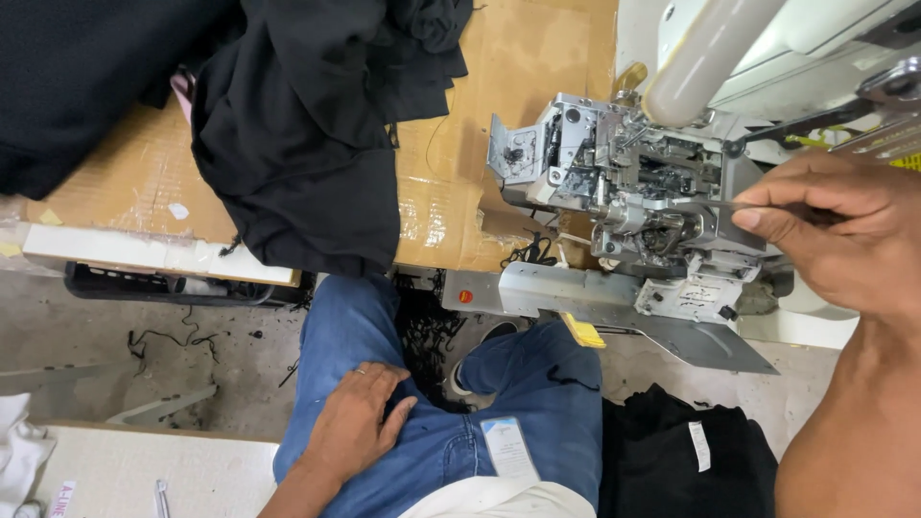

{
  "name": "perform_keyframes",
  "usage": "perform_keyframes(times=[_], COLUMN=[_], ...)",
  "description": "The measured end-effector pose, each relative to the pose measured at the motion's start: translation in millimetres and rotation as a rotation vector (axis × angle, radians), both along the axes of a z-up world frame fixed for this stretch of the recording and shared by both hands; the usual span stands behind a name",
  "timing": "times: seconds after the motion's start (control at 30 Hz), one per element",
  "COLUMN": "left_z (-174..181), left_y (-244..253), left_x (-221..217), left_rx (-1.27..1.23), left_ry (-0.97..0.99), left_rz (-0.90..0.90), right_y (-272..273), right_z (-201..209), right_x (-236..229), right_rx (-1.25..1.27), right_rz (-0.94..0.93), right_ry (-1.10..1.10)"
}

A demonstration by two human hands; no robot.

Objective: Threading an industrial overlock sewing machine using tweezers to guide thread through internal mechanisms.

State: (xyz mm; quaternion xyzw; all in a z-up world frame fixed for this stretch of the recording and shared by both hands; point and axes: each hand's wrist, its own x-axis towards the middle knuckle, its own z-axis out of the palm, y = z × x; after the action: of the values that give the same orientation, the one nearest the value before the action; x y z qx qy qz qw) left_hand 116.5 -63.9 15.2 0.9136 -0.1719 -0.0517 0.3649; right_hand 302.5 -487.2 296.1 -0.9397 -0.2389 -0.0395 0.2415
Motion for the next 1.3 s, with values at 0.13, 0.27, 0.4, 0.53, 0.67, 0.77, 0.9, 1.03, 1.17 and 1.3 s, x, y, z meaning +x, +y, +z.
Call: perform_keyframes(times=[0.13,0.27,0.4,0.53,0.67,0.77,0.9,1.03,1.17,1.3], left_z=[1,-1,3,1,18,71,153,190,196,199], left_y=[-1,-2,-1,-1,-8,-31,-74,-116,-132,-132], left_x=[0,1,1,1,8,31,80,128,160,161], left_rx=[0.012,0.04,0.047,0.045,-0.118,-0.335,-0.373,-0.231,-0.108,-0.222], left_ry=[0.019,0.006,0.033,0.03,-0.014,-0.143,-0.281,-0.472,-0.884,-0.844], left_rz=[-0.005,-0.002,-0.003,0.005,0.025,0.033,-0.193,-0.358,-0.289,-0.265], right_y=[26,36,34,31,26,15,47,42,30,42], right_z=[4,4,8,6,3,-4,2,-10,-16,-12], right_x=[-24,-37,-44,-47,-55,-63,-86,-91,-90,-88], right_rx=[-0.239,-0.196,-0.22,-0.115,-0.043,-0.046,-0.09,-0.086,-0.037,0.079], right_rz=[-0.172,-0.056,-0.149,-0.09,-0.105,-0.044,-0.154,-0.183,-0.188,-0.148], right_ry=[-0.154,-0.259,-0.149,-0.149,-0.093,-0.094,-0.056,-0.059,-0.065,-0.189])
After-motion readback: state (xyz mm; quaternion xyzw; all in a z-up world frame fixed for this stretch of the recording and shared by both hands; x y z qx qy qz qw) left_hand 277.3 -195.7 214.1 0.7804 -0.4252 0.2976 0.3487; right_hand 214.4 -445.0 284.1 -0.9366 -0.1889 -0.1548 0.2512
